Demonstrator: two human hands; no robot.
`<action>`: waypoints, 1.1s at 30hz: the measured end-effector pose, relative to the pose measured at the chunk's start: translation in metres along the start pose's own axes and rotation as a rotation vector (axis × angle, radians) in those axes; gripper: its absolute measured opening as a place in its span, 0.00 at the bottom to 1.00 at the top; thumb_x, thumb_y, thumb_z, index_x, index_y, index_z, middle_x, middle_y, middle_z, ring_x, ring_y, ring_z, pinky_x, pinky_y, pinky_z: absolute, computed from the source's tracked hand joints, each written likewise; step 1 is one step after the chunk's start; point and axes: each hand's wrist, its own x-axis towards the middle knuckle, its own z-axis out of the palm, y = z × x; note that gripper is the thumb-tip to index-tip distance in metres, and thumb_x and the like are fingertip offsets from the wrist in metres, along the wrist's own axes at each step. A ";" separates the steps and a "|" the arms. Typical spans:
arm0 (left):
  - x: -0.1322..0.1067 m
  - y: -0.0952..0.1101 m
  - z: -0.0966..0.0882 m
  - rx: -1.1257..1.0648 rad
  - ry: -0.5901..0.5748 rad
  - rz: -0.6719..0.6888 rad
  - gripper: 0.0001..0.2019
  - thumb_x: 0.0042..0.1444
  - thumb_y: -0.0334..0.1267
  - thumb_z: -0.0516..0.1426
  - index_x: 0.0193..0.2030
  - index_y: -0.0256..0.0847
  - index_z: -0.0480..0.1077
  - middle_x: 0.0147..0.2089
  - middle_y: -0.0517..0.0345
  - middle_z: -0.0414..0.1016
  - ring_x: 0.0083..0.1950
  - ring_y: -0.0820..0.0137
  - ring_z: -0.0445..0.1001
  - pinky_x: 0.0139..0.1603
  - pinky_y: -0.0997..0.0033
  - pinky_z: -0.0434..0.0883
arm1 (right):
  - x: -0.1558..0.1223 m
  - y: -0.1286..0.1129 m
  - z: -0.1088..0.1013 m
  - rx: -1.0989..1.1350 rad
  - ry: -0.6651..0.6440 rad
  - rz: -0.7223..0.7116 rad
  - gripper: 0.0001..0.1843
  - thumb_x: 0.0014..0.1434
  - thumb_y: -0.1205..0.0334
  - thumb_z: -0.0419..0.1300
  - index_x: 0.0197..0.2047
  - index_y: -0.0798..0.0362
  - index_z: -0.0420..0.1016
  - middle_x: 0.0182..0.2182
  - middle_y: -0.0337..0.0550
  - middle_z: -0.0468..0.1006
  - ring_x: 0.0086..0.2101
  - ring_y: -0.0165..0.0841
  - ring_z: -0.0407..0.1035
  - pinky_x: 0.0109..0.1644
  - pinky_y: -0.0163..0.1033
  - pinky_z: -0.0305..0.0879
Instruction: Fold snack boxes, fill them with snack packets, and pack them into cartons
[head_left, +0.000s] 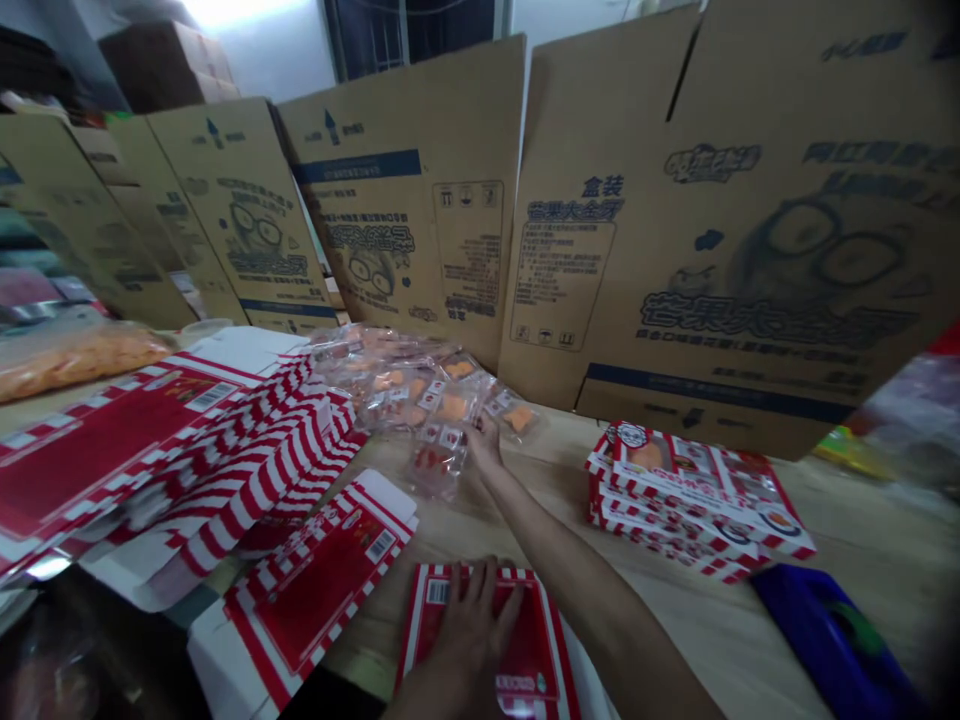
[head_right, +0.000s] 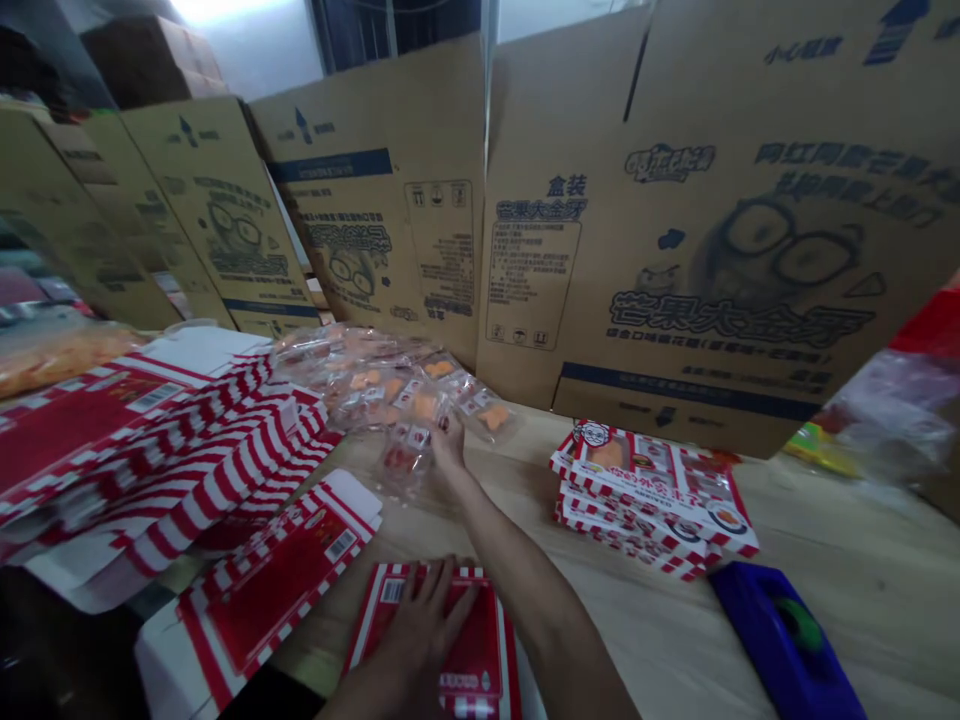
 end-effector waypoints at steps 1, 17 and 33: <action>-0.002 0.002 -0.004 -0.006 -0.002 0.013 0.57 0.39 0.63 0.62 0.73 0.43 0.44 0.73 0.30 0.40 0.72 0.34 0.41 0.63 0.24 0.41 | -0.002 -0.014 -0.011 -0.015 0.013 -0.029 0.05 0.55 0.64 0.61 0.30 0.56 0.71 0.24 0.32 0.66 0.28 0.28 0.62 0.33 0.33 0.61; -0.034 0.038 -0.040 0.155 0.066 -0.011 0.55 0.33 0.55 0.67 0.69 0.38 0.54 0.68 0.33 0.57 0.68 0.41 0.54 0.66 0.37 0.47 | -0.279 -0.046 -0.259 -1.214 -0.416 -0.142 0.21 0.56 0.75 0.52 0.49 0.50 0.76 0.39 0.49 0.78 0.36 0.39 0.73 0.39 0.40 0.69; -0.043 0.066 -0.020 0.262 0.104 -0.074 0.57 0.31 0.55 0.67 0.69 0.38 0.54 0.68 0.33 0.56 0.67 0.41 0.54 0.66 0.37 0.45 | -0.200 -0.022 -0.308 -0.914 0.058 0.020 0.06 0.56 0.66 0.53 0.30 0.53 0.71 0.24 0.41 0.76 0.27 0.32 0.69 0.31 0.33 0.60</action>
